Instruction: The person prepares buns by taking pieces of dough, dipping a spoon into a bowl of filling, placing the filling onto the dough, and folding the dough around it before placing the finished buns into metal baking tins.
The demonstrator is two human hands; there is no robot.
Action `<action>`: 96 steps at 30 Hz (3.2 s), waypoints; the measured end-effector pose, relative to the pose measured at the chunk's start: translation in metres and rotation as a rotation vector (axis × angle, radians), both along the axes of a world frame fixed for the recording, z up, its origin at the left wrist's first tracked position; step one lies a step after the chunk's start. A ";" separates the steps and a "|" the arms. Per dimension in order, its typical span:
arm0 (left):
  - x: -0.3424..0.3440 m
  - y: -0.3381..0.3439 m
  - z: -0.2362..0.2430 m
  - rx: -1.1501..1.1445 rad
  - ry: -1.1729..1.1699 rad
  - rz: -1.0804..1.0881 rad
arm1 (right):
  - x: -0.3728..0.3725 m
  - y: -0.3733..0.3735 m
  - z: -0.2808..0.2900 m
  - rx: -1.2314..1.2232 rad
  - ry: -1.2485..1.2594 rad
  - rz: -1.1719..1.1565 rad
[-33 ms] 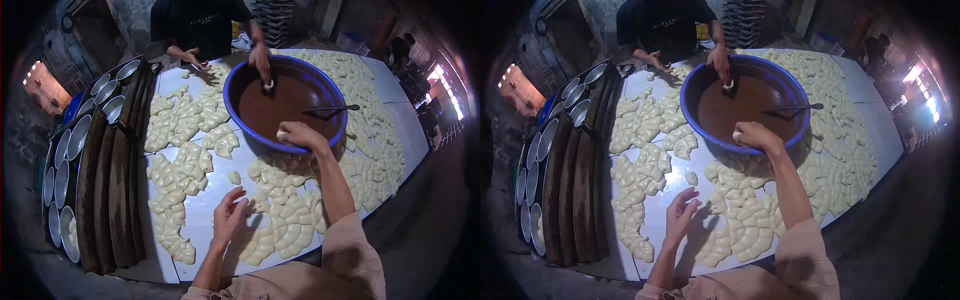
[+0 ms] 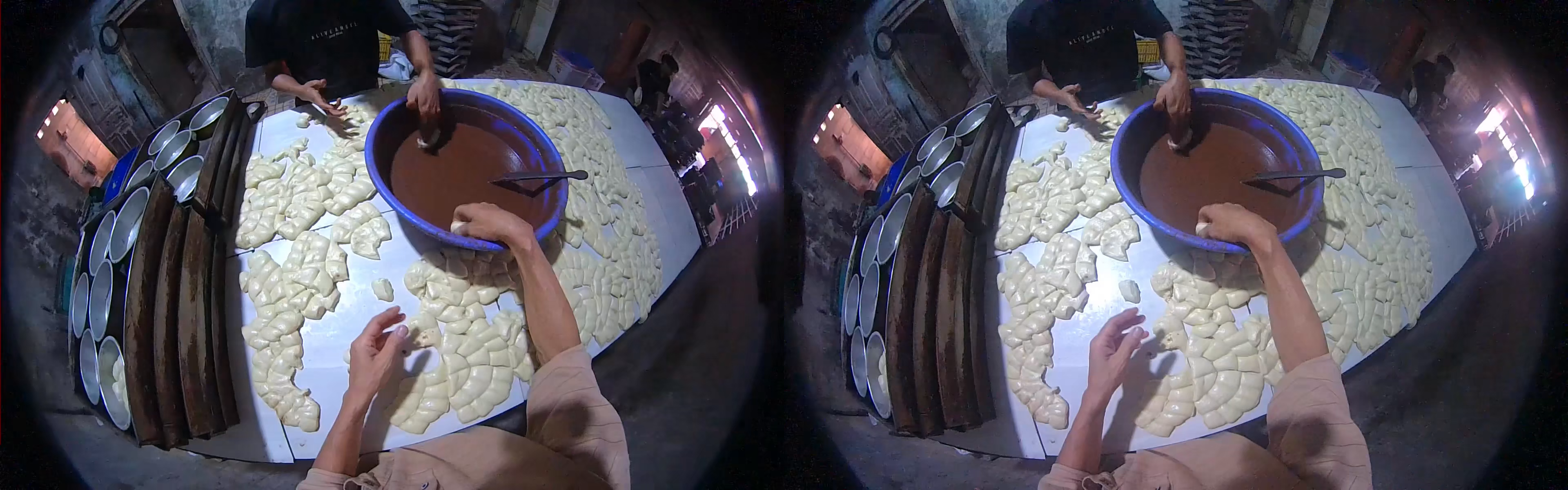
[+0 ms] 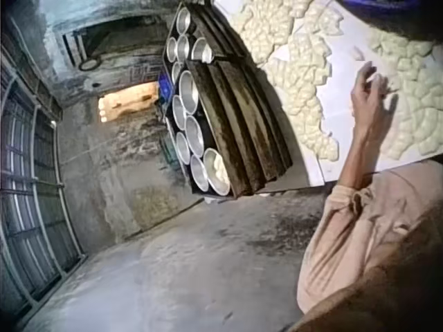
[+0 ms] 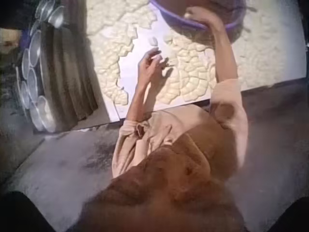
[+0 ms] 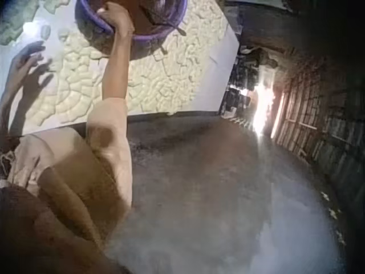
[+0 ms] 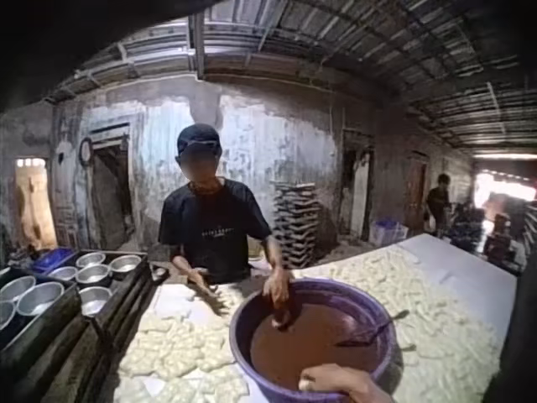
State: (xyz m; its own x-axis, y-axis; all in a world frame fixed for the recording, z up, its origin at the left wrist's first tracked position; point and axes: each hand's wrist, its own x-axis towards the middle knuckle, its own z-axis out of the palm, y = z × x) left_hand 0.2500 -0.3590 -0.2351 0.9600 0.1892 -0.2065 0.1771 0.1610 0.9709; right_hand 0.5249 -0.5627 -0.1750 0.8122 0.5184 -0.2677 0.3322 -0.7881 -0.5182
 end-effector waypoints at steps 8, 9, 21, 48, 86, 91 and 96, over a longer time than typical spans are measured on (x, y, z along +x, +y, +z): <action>0.015 -0.006 0.016 -0.093 0.069 -0.054 | -0.045 0.034 0.041 0.893 0.617 -0.115; 0.022 -0.011 0.020 -0.173 0.029 -0.037 | -0.063 0.042 0.041 1.013 0.677 -0.161; -0.022 0.034 -0.006 -0.515 0.039 0.443 | -0.200 0.095 -0.045 1.077 0.715 -0.153; -0.063 0.063 0.015 -0.188 -0.175 0.363 | -0.265 0.149 -0.045 1.368 0.440 -0.192; -0.192 0.161 0.004 0.624 0.298 0.714 | -0.310 0.194 -0.043 0.150 0.148 0.490; -0.216 0.142 0.004 0.776 0.148 0.613 | -0.359 0.200 -0.070 0.230 -0.027 0.393; -0.217 0.116 -0.008 1.030 0.089 0.438 | -0.366 0.211 -0.082 0.407 -0.041 0.392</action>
